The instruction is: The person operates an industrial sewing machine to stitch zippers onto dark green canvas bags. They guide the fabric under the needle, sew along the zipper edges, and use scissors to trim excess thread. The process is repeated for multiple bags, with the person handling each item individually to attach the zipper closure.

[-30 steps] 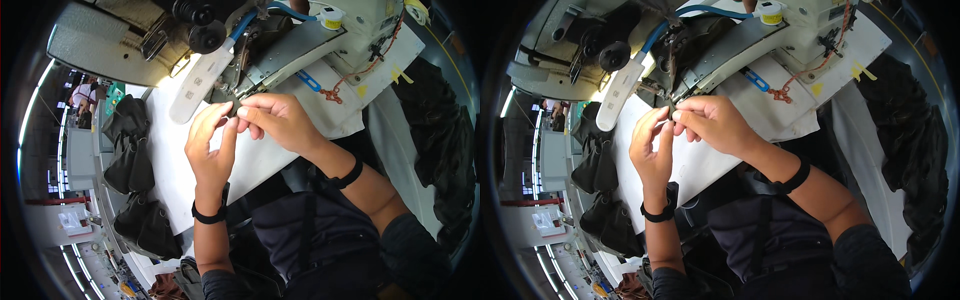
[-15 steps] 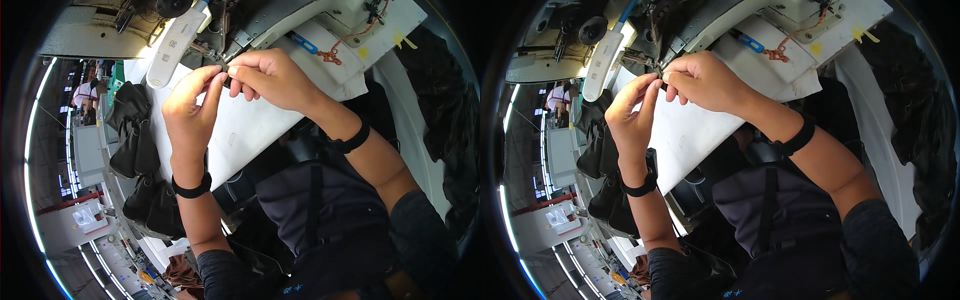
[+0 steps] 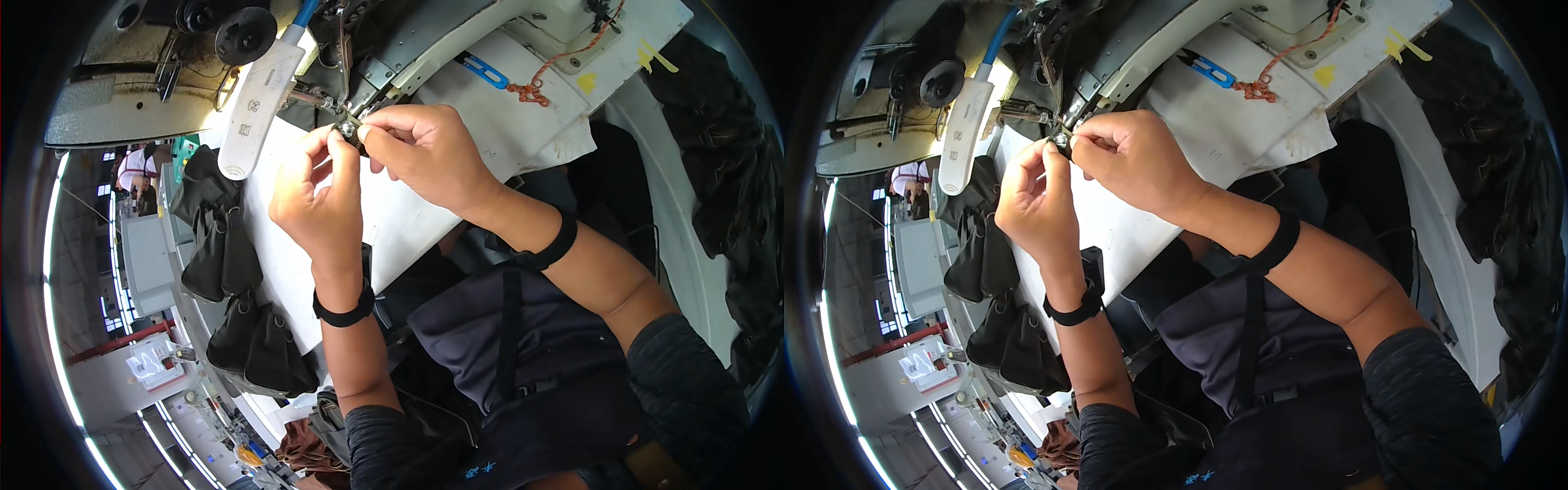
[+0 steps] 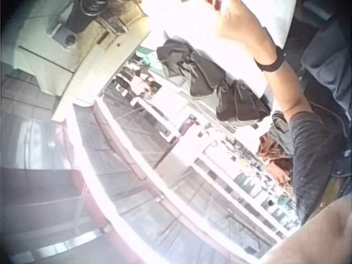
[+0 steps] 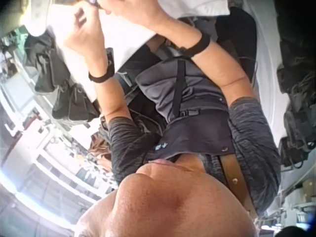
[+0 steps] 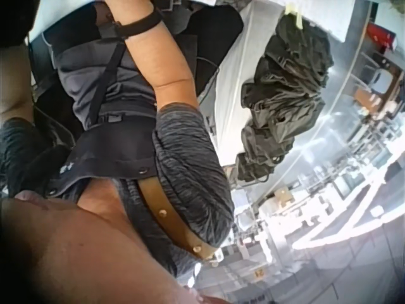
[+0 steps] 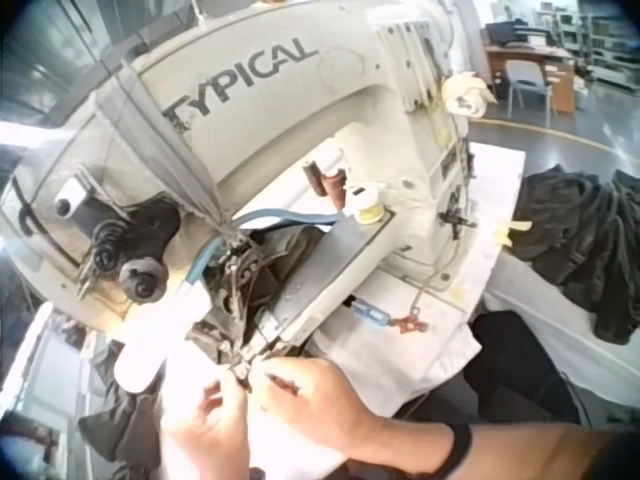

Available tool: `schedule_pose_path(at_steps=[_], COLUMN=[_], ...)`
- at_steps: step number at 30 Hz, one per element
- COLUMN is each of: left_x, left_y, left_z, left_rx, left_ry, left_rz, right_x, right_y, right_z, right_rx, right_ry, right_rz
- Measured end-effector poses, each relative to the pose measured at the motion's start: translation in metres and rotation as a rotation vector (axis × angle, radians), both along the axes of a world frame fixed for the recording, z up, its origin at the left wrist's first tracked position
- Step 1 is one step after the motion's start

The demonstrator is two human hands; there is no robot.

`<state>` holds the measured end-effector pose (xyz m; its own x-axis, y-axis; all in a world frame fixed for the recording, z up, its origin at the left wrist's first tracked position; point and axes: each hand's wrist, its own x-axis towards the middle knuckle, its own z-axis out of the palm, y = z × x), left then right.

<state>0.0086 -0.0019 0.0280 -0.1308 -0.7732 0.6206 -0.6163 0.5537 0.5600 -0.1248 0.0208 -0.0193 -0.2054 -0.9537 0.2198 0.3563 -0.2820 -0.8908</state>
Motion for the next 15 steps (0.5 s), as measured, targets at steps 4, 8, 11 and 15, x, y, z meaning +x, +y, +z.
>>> schedule_pose_path(at_steps=[4, 8, 11, 15], left_x=[-0.001, 0.004, 0.01, 0.0], left_y=[0.003, 0.002, 0.0, 0.002], left_z=[0.001, 0.007, 0.007, 0.006], left_rx=[0.007, 0.136, 0.23, 0.06], left_ry=[-0.04, 0.04, 0.154, 0.024], left_rz=[-0.112, -0.144, -0.191, -0.077], right_x=[-0.012, -0.014, -0.014, -0.009], right_y=[0.0, -0.002, -0.005, -0.01], right_z=[0.009, 0.013, 0.014, 0.006], right_rx=[0.044, 0.058, 0.084, 0.047], right_ry=[-0.055, -0.085, -0.121, -0.043], right_rz=[0.124, 0.175, 0.203, 0.119])
